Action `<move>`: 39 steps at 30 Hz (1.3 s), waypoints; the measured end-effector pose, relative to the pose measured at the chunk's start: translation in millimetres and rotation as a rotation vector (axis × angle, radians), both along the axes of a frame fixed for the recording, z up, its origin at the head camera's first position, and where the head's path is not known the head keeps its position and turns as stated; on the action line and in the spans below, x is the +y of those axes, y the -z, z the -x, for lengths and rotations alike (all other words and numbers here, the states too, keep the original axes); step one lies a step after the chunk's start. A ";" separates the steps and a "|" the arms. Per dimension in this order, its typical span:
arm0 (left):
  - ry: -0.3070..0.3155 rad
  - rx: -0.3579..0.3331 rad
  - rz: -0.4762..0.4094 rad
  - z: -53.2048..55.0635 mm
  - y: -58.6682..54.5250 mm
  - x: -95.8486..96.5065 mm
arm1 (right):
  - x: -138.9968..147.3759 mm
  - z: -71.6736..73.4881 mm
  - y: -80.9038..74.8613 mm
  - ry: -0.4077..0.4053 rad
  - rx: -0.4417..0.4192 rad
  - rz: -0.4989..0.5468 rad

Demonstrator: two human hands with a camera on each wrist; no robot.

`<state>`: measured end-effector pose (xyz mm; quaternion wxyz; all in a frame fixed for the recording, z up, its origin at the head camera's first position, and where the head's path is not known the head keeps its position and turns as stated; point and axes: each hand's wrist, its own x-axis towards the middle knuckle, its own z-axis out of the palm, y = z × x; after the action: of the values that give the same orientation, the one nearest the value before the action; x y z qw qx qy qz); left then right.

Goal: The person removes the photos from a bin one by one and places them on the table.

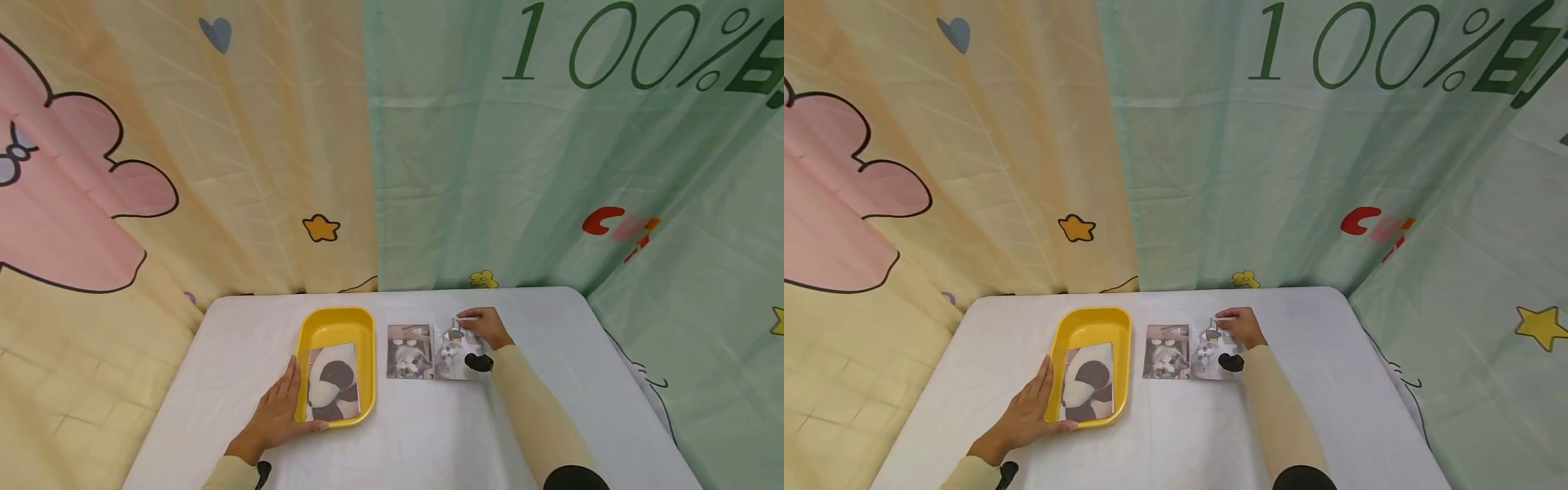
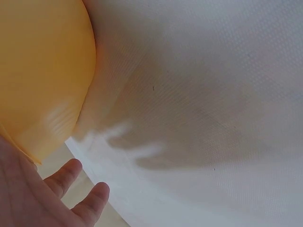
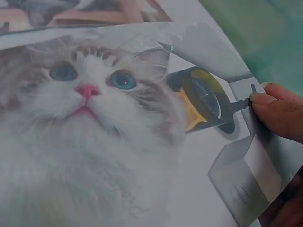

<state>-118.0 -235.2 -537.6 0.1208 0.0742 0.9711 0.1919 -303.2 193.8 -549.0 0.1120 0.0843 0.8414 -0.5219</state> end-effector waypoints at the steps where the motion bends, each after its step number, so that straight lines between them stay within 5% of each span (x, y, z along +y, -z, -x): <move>1: -0.001 -0.001 0.001 0.1 0.2 -0.1 | 3.2 -0.9 2.4 0.009 -0.023 -0.016; 12: 0.003 0.008 -0.009 0.3 2.1 -0.1 | 7.6 -4.9 18.0 0.053 -0.060 -0.005; 19: 0.014 0.010 -0.004 -0.7 3.4 1.0 | -7.7 -14.8 12.2 0.042 0.153 -0.055; 29: 0.000 -0.005 -0.008 1.3 4.9 0.4 | -88.9 -40.6 -8.9 -0.125 0.398 0.042; 39: -0.007 0.012 0.011 -0.2 3.9 -0.3 | -161.5 -66.7 -17.4 -0.245 0.379 0.100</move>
<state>-117.7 -235.5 -541.5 0.1147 0.0715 0.9731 0.1867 -236.5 32.3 -531.5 0.0183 -0.1236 0.8246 -0.5518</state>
